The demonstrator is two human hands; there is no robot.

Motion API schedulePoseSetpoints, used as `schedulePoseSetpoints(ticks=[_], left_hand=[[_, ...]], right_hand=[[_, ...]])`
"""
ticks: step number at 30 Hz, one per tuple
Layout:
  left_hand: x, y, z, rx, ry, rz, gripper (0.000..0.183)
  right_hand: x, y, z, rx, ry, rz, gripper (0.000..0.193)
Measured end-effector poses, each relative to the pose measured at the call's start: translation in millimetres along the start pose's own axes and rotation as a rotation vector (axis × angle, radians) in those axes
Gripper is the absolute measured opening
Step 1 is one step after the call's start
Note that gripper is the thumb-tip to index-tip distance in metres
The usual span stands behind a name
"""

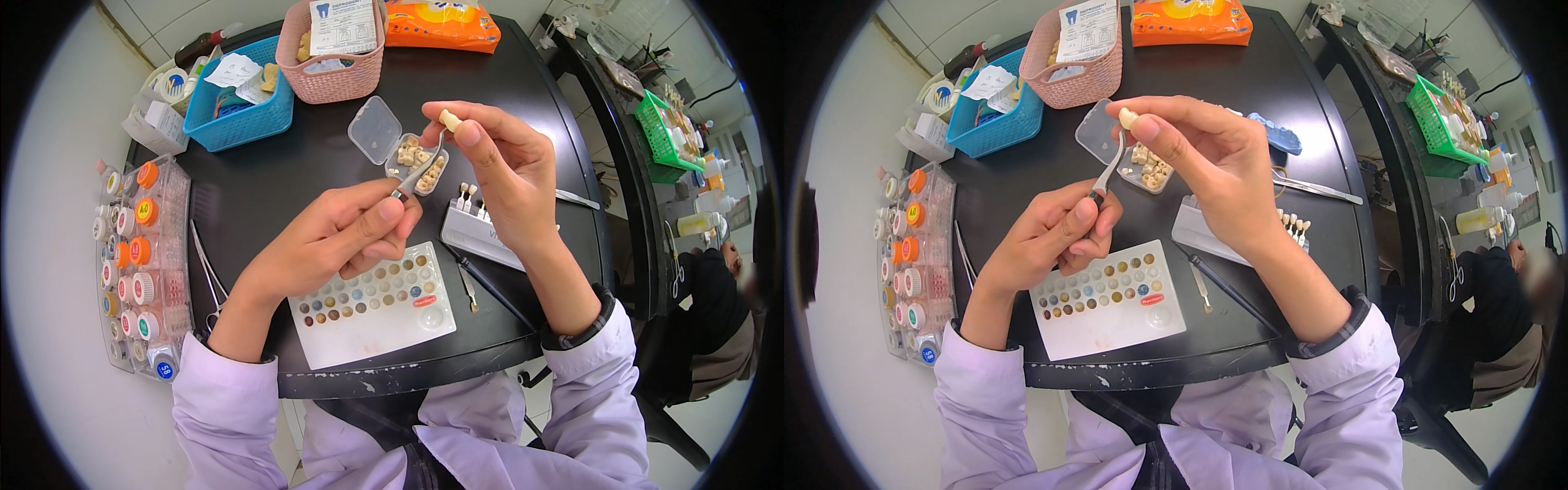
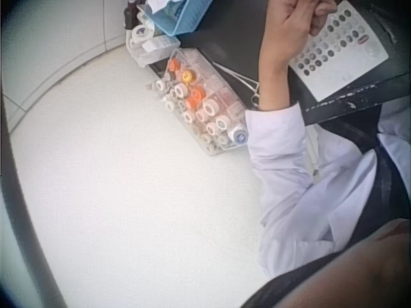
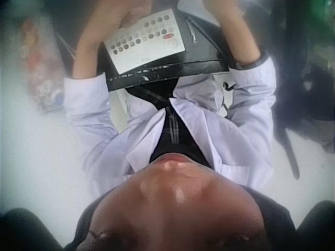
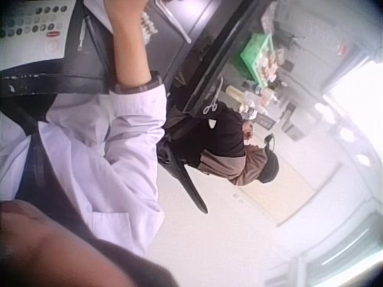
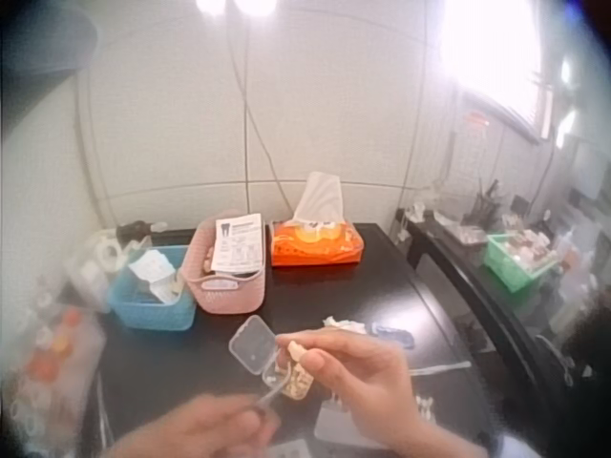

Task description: The person paints a small dental crown held by tweezers using a fine brush and a watercolor palette. They repeatedly dip the brush into different colors and apply them to the crown, occasionally wiping the crown with a tissue. The person also compares the crown to a shade guide and handles other crowns in a container.

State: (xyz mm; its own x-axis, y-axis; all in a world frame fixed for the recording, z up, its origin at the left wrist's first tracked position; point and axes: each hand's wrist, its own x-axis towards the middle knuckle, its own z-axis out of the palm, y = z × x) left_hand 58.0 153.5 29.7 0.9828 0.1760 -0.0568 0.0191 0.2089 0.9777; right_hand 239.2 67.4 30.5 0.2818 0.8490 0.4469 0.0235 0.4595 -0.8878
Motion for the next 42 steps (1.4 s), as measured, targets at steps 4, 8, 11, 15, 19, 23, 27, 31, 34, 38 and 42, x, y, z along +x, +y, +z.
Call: schedulePoseSetpoints(ticks=[4,8,11,15,19,23,27,31,34,38,42], left_hand=[[-1,0,1,0.001,0.006,-0.008,0.034],[0,1,1,0.005,0.005,0.003,0.034],[0,0,1,0.028,0.001,0.025,0.035],[2,1,2,0.075,0.005,0.051,0.035],[3,-3,1,0.175,0.047,0.099,0.037],[5,-3,3,0.211,0.064,0.120,0.037],[6,-9,3,0.255,0.117,0.153,0.037],[7,-12,2,0.373,0.173,0.223,0.024],[7,-11,0,0.424,0.189,0.227,0.024],[7,-10,0,0.412,0.179,0.224,0.032],[9,-9,2,0.492,0.212,0.287,0.036]], right_hand=[[-1,-2,0,0.004,-0.002,0.024,0.022],[-1,-5,2,0.040,-0.008,0.040,0.021],[-2,-8,3,0.033,-0.034,0.042,0.021],[-2,-7,4,0.025,-0.035,-0.001,0.020],[-4,-5,4,-0.045,-0.029,-0.067,0.020],[-5,-2,6,-0.088,0.000,-0.169,0.019],[-5,-2,5,-0.246,-0.003,-0.284,0.020],[-3,-3,6,-0.386,0.004,-0.430,0.022],[-2,-3,7,-0.423,0.022,-0.499,0.022],[-5,-3,9,-0.405,0.074,-0.441,0.020],[-5,-5,8,-0.408,0.075,-0.434,0.018]])
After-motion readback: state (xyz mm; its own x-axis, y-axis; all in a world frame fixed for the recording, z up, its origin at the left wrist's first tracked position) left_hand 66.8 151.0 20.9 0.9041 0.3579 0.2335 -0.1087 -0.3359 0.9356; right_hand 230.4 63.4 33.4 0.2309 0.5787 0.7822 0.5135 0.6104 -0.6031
